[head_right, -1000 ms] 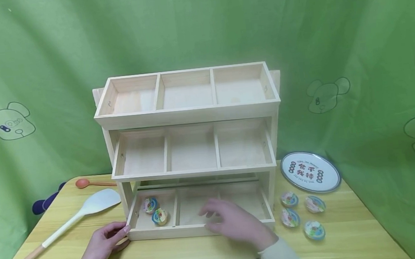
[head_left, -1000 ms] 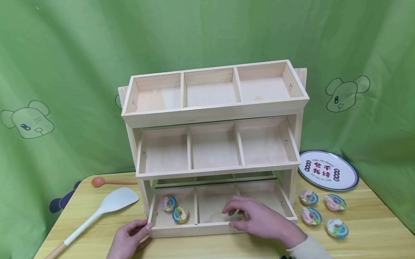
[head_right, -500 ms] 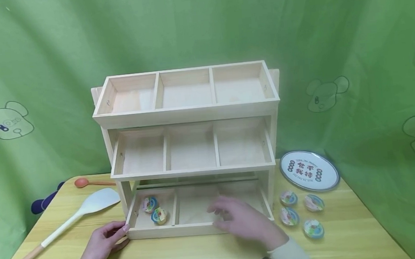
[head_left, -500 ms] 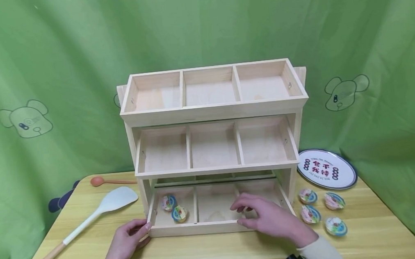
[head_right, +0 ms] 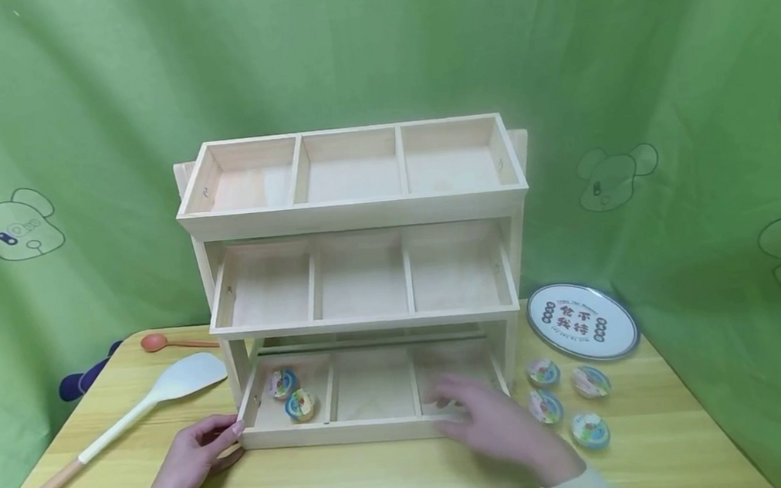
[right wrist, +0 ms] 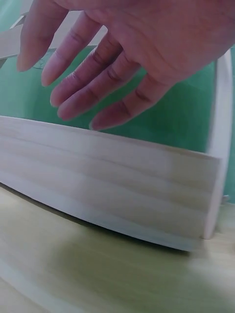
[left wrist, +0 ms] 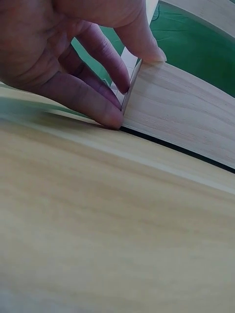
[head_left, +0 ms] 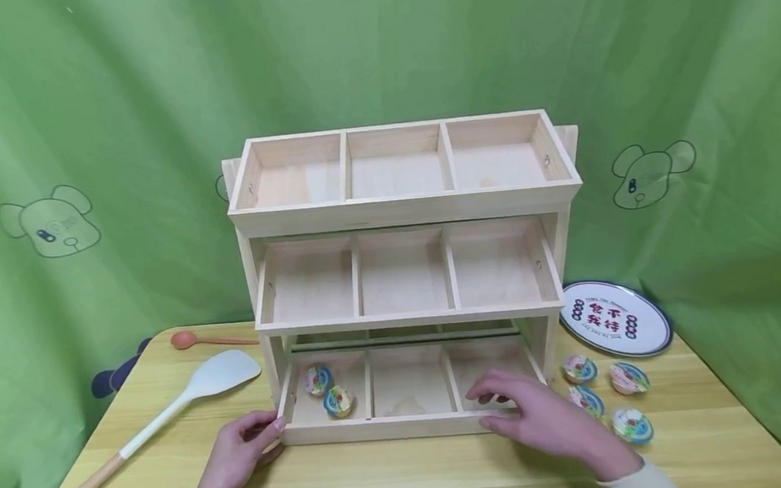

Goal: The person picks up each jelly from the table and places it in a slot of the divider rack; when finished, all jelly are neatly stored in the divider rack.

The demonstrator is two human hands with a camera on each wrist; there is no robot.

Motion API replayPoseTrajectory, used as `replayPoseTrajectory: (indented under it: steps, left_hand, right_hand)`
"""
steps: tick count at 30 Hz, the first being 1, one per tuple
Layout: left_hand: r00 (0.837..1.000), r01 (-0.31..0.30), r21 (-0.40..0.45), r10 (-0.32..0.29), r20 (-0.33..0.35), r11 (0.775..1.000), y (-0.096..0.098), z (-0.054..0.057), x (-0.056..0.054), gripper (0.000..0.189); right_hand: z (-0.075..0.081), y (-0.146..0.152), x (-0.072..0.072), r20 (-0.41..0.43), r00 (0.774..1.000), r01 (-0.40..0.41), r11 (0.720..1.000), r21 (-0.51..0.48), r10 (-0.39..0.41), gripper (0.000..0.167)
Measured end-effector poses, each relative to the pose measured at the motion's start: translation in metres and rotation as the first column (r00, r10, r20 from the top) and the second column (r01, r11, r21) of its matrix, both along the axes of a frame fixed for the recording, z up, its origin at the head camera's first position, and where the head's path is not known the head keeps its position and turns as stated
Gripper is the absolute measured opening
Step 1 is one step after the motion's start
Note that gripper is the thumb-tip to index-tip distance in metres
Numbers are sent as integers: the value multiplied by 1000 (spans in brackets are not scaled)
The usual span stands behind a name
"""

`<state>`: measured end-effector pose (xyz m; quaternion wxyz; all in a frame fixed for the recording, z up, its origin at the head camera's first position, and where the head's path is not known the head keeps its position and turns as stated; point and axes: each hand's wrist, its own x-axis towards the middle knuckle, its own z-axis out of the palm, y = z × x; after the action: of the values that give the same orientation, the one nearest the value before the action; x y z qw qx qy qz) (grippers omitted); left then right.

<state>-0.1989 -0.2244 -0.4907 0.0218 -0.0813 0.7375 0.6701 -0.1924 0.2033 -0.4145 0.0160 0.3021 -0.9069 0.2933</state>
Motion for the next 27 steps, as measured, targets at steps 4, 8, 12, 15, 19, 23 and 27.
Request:
replayPoseTrajectory:
  steps: [4,8,12,15,19,23,27]
  left_hand:
    - [1000,8,4,-8,-4,1000,-1,1,-1,31]
    - [1000,10,11,-10,-3,1000,-1,2,-2,30]
    - [1000,10,10,-10,-2,1000,-1,3,-2,30]
    - [1000,11,5,-11,-6,1000,-1,4,-2,31]
    - [1000,18,3,-18,-14,1000,0,5,-2,32]
    - [1000,11,4,-11,-7,1000,0,4,0,31]
    - [1000,-4,0,4,2,1000,1,2,2,31]
  right_hand:
    - [2,11,4,-37,999,32,999,33,-31,30]
    - [4,23,7,-71,996,58,997,44,-55,30]
    - [6,35,11,-85,991,108,993,47,-104,31]
    - [8,45,14,-52,987,152,988,32,-150,31]
    - [9,61,17,-23,982,190,982,0,-190,35]
    - [9,78,19,-83,972,222,975,11,-220,38]
    - [9,92,21,-115,962,255,966,37,-249,39]
